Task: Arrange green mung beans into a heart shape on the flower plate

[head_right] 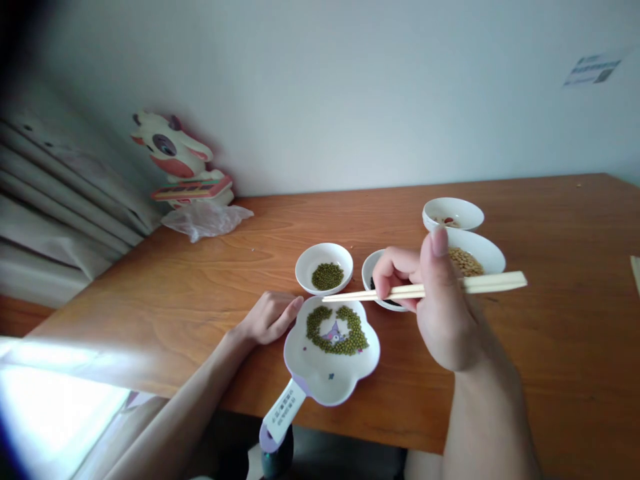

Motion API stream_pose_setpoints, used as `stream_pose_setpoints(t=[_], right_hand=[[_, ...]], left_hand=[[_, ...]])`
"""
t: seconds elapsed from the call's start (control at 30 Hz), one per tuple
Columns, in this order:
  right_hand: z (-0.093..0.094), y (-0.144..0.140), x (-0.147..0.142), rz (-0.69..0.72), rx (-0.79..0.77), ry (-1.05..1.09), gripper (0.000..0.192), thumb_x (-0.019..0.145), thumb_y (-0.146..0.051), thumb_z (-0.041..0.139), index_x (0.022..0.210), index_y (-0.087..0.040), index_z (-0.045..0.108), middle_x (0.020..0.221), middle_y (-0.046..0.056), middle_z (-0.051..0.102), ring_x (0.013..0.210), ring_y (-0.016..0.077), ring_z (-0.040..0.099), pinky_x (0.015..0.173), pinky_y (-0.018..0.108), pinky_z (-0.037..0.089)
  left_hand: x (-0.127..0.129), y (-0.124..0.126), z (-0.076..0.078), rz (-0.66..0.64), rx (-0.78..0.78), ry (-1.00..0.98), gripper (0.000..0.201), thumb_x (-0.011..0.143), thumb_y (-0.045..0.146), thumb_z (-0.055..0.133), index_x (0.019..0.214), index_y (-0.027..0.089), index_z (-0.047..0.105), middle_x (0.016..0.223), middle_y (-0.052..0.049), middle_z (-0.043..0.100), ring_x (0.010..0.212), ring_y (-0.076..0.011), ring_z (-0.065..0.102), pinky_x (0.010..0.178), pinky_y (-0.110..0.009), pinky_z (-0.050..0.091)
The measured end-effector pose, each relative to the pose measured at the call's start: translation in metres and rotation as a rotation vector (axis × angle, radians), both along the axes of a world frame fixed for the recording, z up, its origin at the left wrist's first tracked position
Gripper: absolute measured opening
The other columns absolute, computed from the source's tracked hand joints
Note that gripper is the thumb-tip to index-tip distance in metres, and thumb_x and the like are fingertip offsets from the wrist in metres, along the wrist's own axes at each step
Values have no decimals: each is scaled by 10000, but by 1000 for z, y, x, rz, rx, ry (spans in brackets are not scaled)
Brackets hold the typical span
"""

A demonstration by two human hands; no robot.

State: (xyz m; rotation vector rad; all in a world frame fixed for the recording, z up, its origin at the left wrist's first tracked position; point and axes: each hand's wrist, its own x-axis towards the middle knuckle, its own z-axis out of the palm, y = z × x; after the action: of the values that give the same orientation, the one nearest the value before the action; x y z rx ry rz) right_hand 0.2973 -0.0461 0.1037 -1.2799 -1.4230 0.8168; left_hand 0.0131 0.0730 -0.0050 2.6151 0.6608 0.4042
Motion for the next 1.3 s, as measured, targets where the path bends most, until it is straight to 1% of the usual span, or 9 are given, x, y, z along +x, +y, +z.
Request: stream_pose_setpoints(t=[0.13,0.4,0.53,0.77,0.9,1.03,1.13,1.2,1.3], right_hand=[[6,2,-6,32,-39,-92,789,969,-712,46,637,-239,584,529,20,385,516,165,378,516,367,271],[16,-2,-23,60,-26,-222,660,1026,-636,170,688,-224,560,548,-7,446,529,134,449,529,315,346],[20,-5,-24,33,-50,-222,620,1042,-607,213,739,-220,590,575,-20,470,542,107,473,529,277,368],[26,-2,-26,6,16,-216,605,1056,-572,233,711,-224,587,591,-16,509,582,107,503,577,284,371],[22,-8,-21,-36,62,-196,573,1056,-557,271,711,-228,587,591,-18,483,571,111,481,551,290,343],[-4,-34,-15,-27,117,-133,553,1055,-528,304,728,-227,632,613,-3,505,584,130,471,558,306,333],[-39,-56,-16,-83,175,136,617,1018,-610,307,718,-217,677,681,35,607,667,162,546,611,315,399],[-63,-66,-21,-118,192,232,689,993,-675,277,660,-226,680,594,25,566,625,159,530,579,304,408],[-92,-77,-34,-252,179,357,641,1006,-644,297,706,-234,689,649,19,591,625,143,512,558,276,412]], left_hand=[[-9,3,0,25,45,8,500,1095,307,237,676,173,475,642,-13,580,574,-111,494,607,-256,376],[-18,7,-8,-3,74,-23,469,1080,292,297,661,170,471,655,-32,572,590,-119,481,611,-279,349],[-19,8,-14,-5,71,-45,461,1077,273,304,656,171,461,635,-21,536,571,-114,449,601,-291,319],[-23,11,-16,14,78,-44,443,1068,261,334,650,171,451,624,-11,522,563,-109,437,601,-285,314],[-23,12,-18,34,74,-39,438,1065,262,358,647,167,450,613,3,510,548,-96,422,585,-274,308],[-25,13,-19,71,62,-48,448,1066,268,365,636,164,434,593,12,484,527,-83,390,561,-258,301],[-26,13,-19,90,55,-62,446,1061,276,381,631,165,418,574,21,461,511,-75,373,547,-250,296],[-27,14,-19,106,54,-75,448,1057,275,393,622,165,402,562,27,438,503,-71,356,538,-251,284],[-28,15,-20,127,58,-93,443,1048,274,413,618,167,393,559,34,409,501,-72,317,528,-259,261]])
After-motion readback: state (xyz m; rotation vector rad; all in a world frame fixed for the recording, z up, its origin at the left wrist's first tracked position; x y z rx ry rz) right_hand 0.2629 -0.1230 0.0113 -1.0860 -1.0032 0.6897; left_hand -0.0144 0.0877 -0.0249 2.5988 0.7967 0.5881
